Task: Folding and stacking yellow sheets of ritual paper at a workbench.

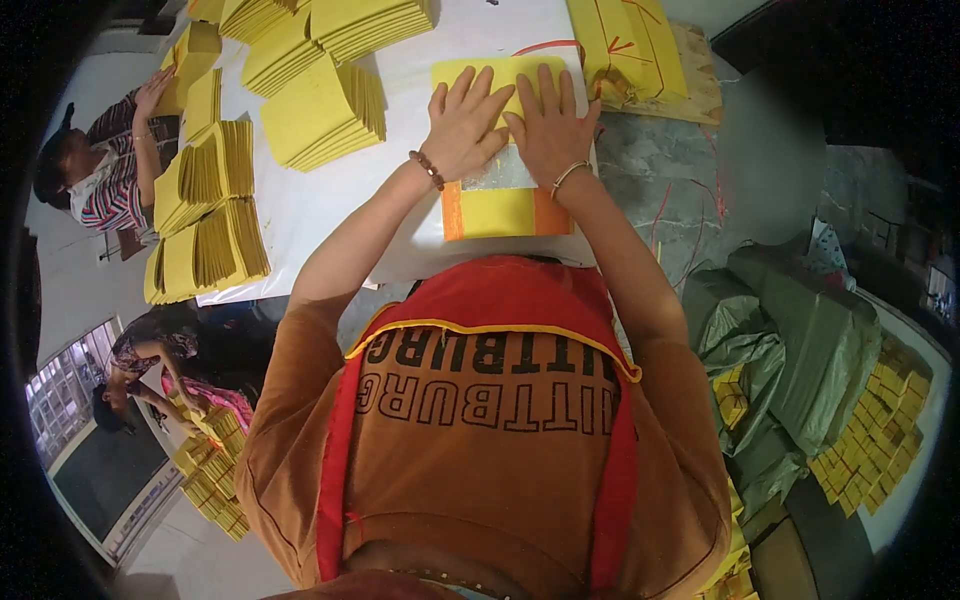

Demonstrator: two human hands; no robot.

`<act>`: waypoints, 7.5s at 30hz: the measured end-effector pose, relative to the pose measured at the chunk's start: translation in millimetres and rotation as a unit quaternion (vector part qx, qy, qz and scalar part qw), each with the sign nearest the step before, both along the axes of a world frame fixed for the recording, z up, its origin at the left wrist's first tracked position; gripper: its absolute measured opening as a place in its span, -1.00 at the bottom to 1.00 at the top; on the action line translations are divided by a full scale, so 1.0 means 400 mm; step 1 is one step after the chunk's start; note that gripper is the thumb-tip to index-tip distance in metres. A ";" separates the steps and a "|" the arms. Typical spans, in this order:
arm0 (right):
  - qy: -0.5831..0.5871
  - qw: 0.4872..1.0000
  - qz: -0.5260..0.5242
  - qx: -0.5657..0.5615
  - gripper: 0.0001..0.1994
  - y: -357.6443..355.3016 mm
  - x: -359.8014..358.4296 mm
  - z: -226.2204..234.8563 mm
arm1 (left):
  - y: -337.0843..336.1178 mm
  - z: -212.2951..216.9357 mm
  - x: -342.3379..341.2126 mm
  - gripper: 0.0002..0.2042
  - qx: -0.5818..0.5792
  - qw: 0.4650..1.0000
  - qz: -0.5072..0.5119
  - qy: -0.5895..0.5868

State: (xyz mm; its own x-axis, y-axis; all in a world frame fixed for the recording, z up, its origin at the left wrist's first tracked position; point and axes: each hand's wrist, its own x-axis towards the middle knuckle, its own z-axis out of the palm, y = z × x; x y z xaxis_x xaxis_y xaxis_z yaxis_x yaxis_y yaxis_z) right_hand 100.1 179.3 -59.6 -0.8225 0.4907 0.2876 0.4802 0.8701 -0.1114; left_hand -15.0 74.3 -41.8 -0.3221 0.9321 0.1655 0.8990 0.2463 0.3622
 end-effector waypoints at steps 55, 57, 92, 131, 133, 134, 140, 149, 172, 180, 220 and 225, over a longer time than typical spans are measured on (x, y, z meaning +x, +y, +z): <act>0.251 0.794 -0.038 -0.552 -0.67 0.028 0.229 -0.151 | -0.388 -0.034 -0.405 -0.49 -0.032 0.959 0.166 0.225; 0.252 0.798 -0.027 -0.547 -0.67 0.024 0.223 -0.153 | -0.392 -0.047 -0.408 -0.47 -0.062 0.961 0.169 0.212; 0.245 0.927 0.070 -0.275 -0.56 -0.045 0.184 0.011 | -0.308 0.046 -0.169 -0.55 0.155 0.988 0.023 0.014; 0.298 0.763 0.061 -0.570 -0.65 -0.012 0.183 -0.013 | -0.223 0.041 0.032 -0.77 0.060 0.884 0.033 -0.463; 0.297 0.781 0.074 -0.544 -0.66 -0.012 0.182 -0.015 | -0.221 0.043 0.026 -0.77 0.048 0.881 0.028 -0.469; 0.308 0.743 0.059 -0.591 -0.66 -0.016 0.184 -0.015 | -0.220 0.038 0.025 -0.77 0.048 0.881 0.028 -0.470; 0.294 0.746 0.095 -0.590 -0.76 -0.004 0.194 -0.034 | -0.220 0.023 0.026 -0.79 0.065 0.864 0.057 -0.496; 0.279 0.865 0.126 -0.398 -0.76 -0.005 0.187 -0.050 | -0.244 0.071 -0.015 -0.40 0.064 0.869 -0.129 -0.474; 0.202 0.921 0.106 -0.315 -0.76 -0.067 0.233 0.061 | -0.274 0.071 0.068 -0.86 0.075 0.972 0.035 -0.222; 0.180 0.869 0.051 -0.457 -0.66 -0.068 0.174 0.069 | -0.265 0.043 0.086 -0.75 0.105 0.894 0.168 -0.401; 0.117 0.898 -0.027 -0.422 -0.65 -0.072 0.148 0.070 | -0.243 -0.007 0.039 -0.72 0.070 0.841 0.210 -0.494; 0.116 0.895 -0.033 -0.429 -0.66 -0.074 0.154 0.049 | -0.240 -0.006 0.036 -0.74 0.066 0.844 0.209 -0.490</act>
State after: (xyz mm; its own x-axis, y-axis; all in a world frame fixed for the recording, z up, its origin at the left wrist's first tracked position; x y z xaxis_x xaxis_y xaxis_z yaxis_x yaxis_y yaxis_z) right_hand 161.5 149.6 -40.1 -0.7510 0.6577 -0.0590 0.4041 0.3870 -0.8289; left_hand -0.5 -21.8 -44.3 -0.6611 0.6971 -0.2775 -0.0039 0.3667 0.9303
